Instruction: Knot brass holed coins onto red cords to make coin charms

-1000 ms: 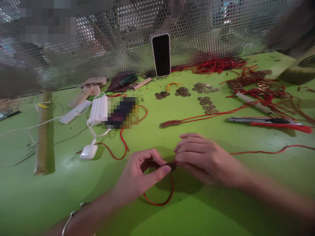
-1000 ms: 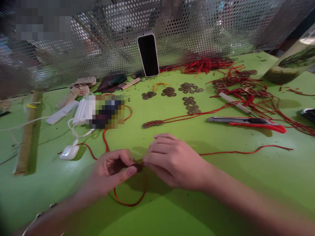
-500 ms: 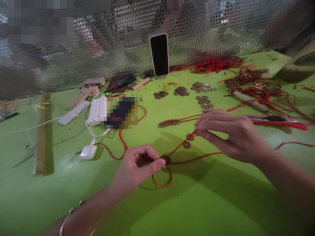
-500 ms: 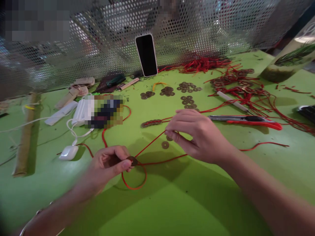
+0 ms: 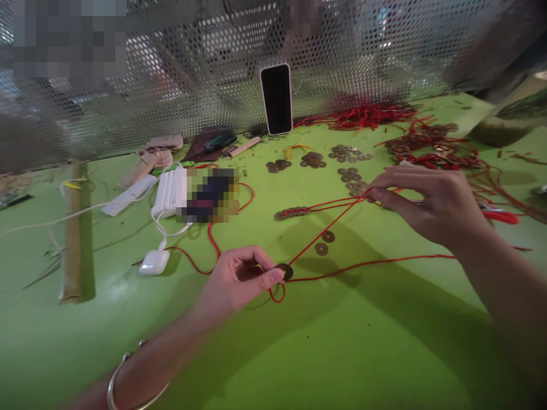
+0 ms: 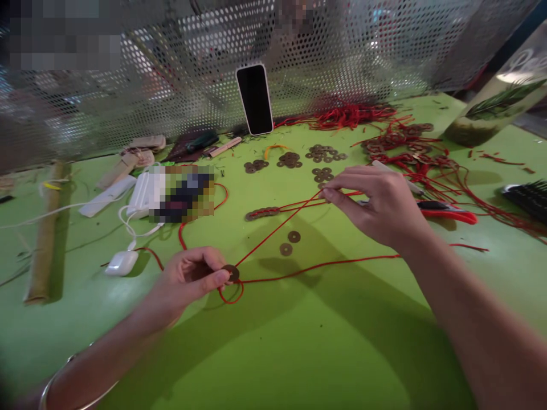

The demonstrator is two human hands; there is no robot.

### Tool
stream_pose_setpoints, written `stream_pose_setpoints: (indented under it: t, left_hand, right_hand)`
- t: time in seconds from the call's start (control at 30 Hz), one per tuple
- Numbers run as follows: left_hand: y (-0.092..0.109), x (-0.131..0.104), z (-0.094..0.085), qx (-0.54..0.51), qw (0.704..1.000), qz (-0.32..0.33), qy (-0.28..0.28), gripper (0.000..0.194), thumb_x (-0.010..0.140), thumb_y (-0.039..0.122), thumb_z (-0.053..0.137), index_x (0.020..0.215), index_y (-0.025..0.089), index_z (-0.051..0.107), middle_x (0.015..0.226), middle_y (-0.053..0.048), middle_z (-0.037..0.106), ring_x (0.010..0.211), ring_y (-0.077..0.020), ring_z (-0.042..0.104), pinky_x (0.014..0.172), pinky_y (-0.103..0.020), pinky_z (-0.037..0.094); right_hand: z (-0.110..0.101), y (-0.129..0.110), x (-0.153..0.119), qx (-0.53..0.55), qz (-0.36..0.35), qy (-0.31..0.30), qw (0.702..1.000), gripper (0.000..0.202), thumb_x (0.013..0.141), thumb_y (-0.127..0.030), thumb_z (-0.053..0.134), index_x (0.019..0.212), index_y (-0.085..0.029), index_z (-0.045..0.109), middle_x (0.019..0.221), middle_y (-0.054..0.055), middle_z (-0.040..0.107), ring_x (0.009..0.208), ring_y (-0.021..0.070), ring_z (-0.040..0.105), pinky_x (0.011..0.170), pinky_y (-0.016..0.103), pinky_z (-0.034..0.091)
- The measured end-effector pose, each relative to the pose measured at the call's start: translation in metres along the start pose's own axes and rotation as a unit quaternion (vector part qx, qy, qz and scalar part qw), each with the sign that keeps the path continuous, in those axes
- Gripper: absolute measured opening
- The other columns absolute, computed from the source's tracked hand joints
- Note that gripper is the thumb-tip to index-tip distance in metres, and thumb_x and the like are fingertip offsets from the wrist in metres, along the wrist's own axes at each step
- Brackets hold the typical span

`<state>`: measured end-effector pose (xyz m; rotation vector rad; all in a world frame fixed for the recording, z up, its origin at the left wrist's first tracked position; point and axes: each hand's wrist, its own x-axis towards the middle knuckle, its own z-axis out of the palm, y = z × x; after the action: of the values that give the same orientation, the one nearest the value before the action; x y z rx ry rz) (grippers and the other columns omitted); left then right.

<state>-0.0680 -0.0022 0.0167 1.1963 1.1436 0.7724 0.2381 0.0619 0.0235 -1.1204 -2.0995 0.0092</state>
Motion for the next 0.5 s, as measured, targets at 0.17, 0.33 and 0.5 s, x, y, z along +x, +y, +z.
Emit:
stream_pose_setpoints:
  t: [0.17,0.33,0.5]
  left_hand:
    - [0.005,-0.001,0.000,0.024,1.000,-0.011,0.003,0.021,0.070,0.030,0.075,0.065,0.017,0.060,0.060,0.002,0.058,0.054,-0.0086,0.047,0.048,-0.018,0.037]
    - [0.000,0.000,-0.001,0.080,0.997,-0.010,0.013,0.019,0.073,0.033,0.073,0.068,0.017,0.062,0.058,0.004,0.056,0.052,-0.0075,0.046,0.046,-0.016,0.035]
    - [-0.003,0.002,0.002,0.101,0.994,-0.004,0.029,0.017,0.073,0.031,0.073,0.071,0.016,0.065,0.062,0.002,0.062,0.054,-0.0094,0.051,0.048,-0.018,0.039]
  right_hand:
    - [-0.005,0.012,-0.002,-0.018,0.043,-0.003,0.999,0.016,0.088,-0.024,0.057,0.083,-0.015,0.069,0.081,0.008,0.070,0.078,0.0162,0.064,0.074,0.028,0.048]
    - [-0.001,0.008,-0.001,-0.060,0.038,-0.019,0.997,0.014,0.087,-0.022,0.056,0.089,-0.015,0.068,0.088,0.010,0.069,0.083,0.0203,0.063,0.080,0.035,0.047]
    - [0.022,-0.045,-0.001,0.020,-0.033,-0.063,0.997,0.040,0.083,-0.025,0.058,0.122,-0.014,0.054,0.121,0.014,0.057,0.115,0.0257,0.049,0.101,0.045,0.037]
